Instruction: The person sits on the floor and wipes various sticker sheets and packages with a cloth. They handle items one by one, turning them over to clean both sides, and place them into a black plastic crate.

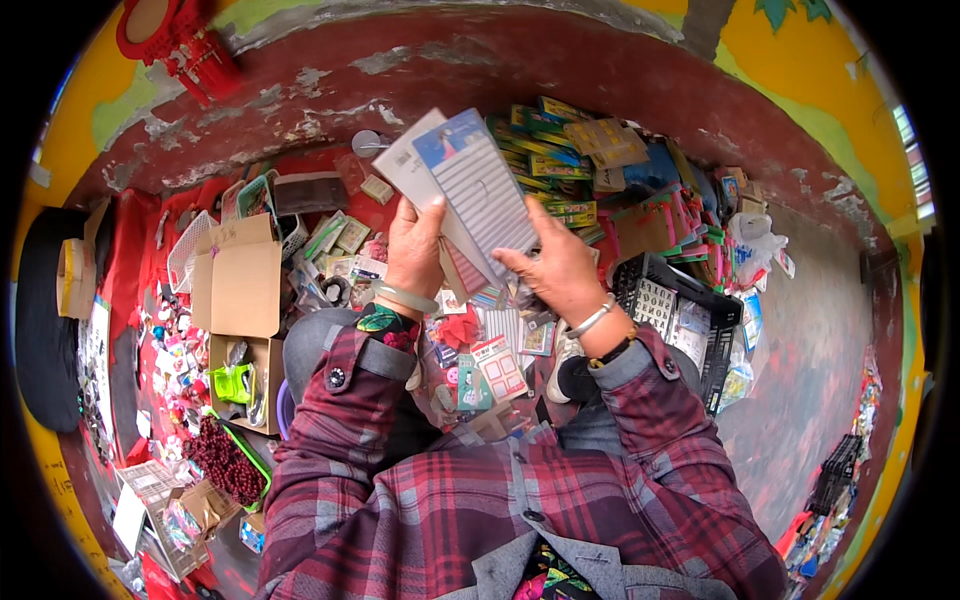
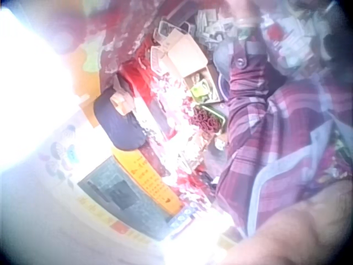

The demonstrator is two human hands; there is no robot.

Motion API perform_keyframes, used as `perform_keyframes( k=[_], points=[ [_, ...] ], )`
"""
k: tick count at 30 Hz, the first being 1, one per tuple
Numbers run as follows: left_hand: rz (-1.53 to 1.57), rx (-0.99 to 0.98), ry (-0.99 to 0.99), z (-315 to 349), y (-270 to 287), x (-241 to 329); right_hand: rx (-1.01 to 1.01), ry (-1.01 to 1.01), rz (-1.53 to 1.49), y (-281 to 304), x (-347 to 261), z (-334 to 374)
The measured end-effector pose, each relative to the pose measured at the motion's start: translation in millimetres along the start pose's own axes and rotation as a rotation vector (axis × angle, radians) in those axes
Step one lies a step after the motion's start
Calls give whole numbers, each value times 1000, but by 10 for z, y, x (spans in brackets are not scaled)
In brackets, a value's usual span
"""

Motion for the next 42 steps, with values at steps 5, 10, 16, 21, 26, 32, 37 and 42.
perform_keyframes(
  k=[5,10,16,21,26,32,37,42],
  points=[
    [-54,-85,72,106,-157,-73,-60,-26,20,-209,72,41],
    [14,-71,135,102,-123,-102,-122,-43,7,-152,12,27],
    [132,68,25,38,-73,24,238,91,55,-53,-11,102],
    [154,190,-109,-54,44,239,364,-116,-395,-23,232,70],
    [176,255,-221,-113,191,385,278,-388,-1136,-177,441,62],
    [254,275,-198,-158,280,376,184,-494,-1561,-288,567,57],
    [303,332,-133,-149,330,360,159,-522,-1662,-217,588,26],
    [355,316,-98,-152,323,344,157,-471,-1655,-208,667,13]
  ],
)
Point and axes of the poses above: each hand's wrist, its own z-axis away from the middle knuckle, its own y-axis out of the back of the hand, x = y × z, the point moved 5 cm from there along -z, towards the middle knuckle, and after that the axes turned 9 degrees about z, right-handed, at the moved point
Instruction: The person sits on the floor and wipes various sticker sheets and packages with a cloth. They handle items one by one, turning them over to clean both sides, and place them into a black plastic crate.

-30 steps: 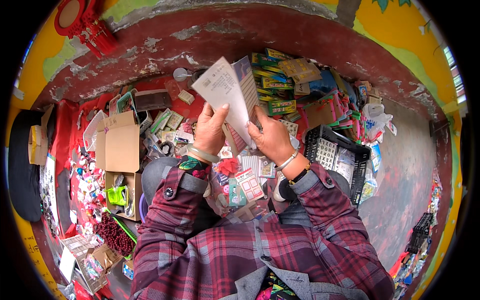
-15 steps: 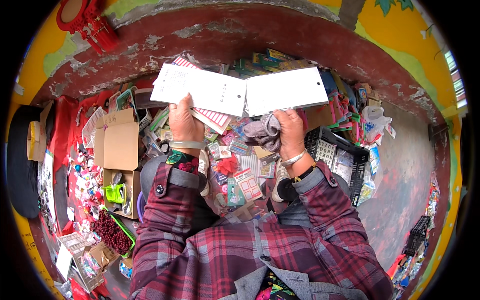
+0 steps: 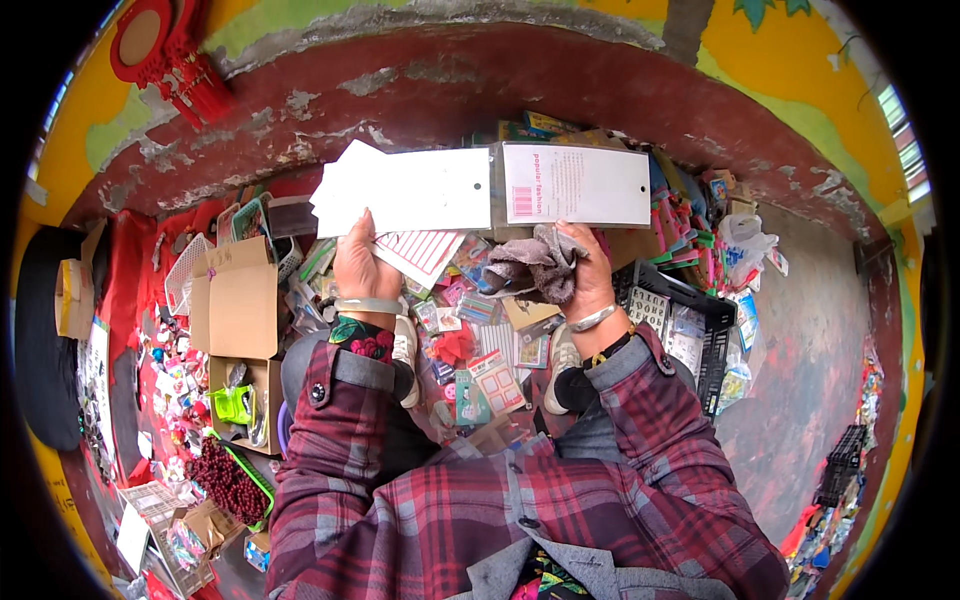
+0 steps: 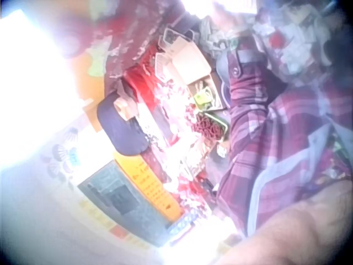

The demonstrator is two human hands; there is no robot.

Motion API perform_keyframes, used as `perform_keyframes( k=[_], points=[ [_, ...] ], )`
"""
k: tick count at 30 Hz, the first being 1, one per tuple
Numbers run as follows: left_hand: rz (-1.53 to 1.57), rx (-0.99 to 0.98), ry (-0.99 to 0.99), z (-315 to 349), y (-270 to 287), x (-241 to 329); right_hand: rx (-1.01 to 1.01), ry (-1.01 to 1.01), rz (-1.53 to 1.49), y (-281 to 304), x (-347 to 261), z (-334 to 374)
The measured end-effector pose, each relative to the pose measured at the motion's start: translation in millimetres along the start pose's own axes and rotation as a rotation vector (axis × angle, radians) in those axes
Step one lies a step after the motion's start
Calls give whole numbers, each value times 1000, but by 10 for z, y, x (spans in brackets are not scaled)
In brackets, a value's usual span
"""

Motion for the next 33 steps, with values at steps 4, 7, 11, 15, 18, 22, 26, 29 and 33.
perform_keyframes(
  k=[4,7,11,15,18,22,26,29,33],
  points=[
    [8,-37,-6,18,-42,16,1,-12,-30,-44,-10,8],
    [21,-64,-11,51,-113,20,-4,-31,-46,-70,-35,24],
    [72,-120,6,89,-173,22,10,-5,-48,-48,-57,30],
    [92,-113,73,65,-149,22,40,-1,-52,-18,-70,13],
    [73,-108,93,42,-115,-11,58,10,-59,-29,-141,34],
    [44,-87,88,46,-100,-23,15,22,-65,17,-231,-23],
    [22,-81,63,66,-128,-15,-17,62,-81,55,-327,-50],
    [18,-87,44,97,-173,-3,-1,62,-76,2,-374,-32],
    [5,-121,5,91,-166,9,69,84,-5,-20,-384,-21]
  ],
)
Point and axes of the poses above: each hand's wrist, its own z-axis away from the middle knuckle, its own y-axis out of the back of the hand, x = y × z, the point moved 5 cm from there along -z, towards the middle knuckle, and after that the axes turned 9 degrees about z, right-handed, at the moved point
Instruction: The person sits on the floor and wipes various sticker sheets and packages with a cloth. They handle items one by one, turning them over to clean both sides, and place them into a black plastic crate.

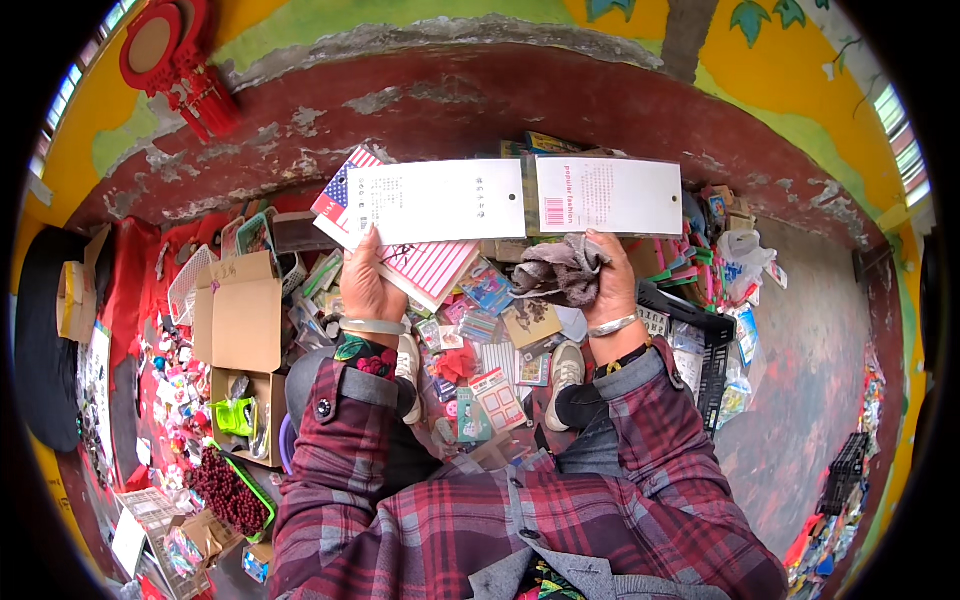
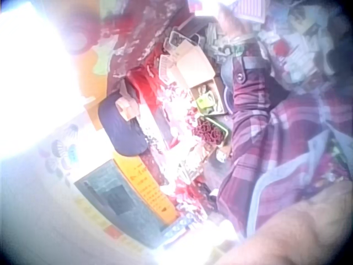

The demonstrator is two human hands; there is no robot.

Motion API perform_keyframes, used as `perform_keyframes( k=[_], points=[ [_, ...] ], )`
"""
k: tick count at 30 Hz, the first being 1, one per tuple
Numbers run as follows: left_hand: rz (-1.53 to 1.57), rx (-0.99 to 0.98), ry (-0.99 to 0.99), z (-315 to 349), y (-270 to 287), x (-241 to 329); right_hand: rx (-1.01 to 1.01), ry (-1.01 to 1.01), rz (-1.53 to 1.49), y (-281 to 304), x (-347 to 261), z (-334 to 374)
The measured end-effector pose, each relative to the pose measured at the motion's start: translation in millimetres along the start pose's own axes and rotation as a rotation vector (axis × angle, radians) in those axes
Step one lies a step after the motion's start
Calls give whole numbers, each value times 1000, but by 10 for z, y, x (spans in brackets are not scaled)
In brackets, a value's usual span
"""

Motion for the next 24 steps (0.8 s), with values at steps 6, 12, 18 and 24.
perform_keyframes(
  k=[6,12,18,24],
  points=[
    [26,-69,89,18,-26,-66,140,403,719,-48,-105,52],
    [21,-107,193,130,-119,-236,-19,959,1518,-589,-131,376],
    [5,-85,276,171,63,-408,-271,837,1669,-665,-19,425],
    [27,-39,273,132,103,-327,-54,379,1024,-153,-358,12]
  ],
)
Point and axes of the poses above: each hand's wrist, its own z-axis away from the middle knuckle, its own y-axis out of the back of the hand, x = y × z, the point moved 5 cm from there along -z, towards the middle knuckle, and after that the axes turned 9 degrees about z, right-handed, at the moved point
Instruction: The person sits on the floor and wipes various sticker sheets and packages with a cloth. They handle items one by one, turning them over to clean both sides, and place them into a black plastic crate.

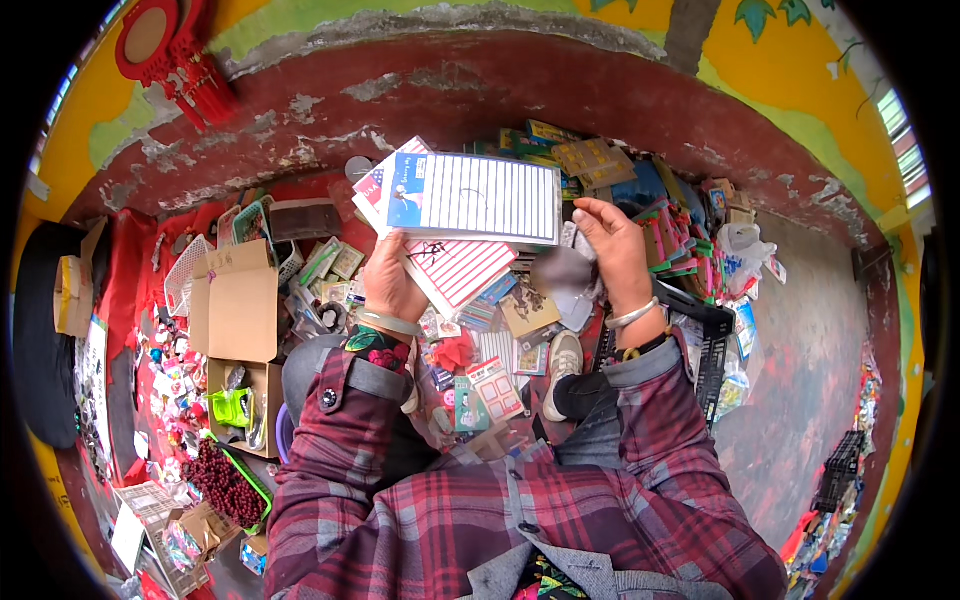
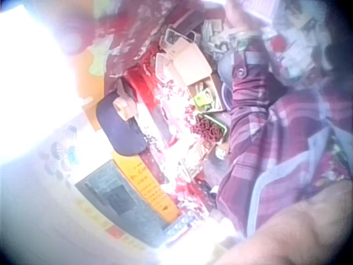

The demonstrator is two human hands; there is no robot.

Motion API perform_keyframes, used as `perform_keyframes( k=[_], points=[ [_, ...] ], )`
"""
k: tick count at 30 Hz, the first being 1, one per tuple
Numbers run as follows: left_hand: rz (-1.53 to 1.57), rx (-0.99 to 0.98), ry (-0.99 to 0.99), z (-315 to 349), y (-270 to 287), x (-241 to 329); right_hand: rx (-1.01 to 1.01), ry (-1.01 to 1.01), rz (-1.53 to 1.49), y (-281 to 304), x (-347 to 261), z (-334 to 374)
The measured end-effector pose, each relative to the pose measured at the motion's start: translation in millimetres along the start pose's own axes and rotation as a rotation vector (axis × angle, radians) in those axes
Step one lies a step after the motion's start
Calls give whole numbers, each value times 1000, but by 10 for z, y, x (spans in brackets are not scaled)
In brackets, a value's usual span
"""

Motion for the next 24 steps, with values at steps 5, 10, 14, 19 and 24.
perform_keyframes(
  k=[5,10,14,19,24],
  points=[
    [-16,-78,37,10,-52,38,-406,-546,-824,-236,77,118],
    [-58,21,80,6,-59,-2,-365,-389,-563,-175,78,109],
    [-34,51,88,-49,66,-12,-58,259,89,-36,-279,130],
    [95,-148,76,26,-228,-95,39,831,953,-520,-652,595],
    [-197,-22,124,90,-119,-133,-99,917,951,-843,-544,826]
  ],
)
Point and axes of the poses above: each hand's wrist, its own z-axis away from the middle knuckle, its own y-axis out of the back of the hand, x = y × z, the point moved 5 cm from there along -z, towards the middle knuckle, and after that the axes turned 9 degrees about z, right-handed, at the moved point
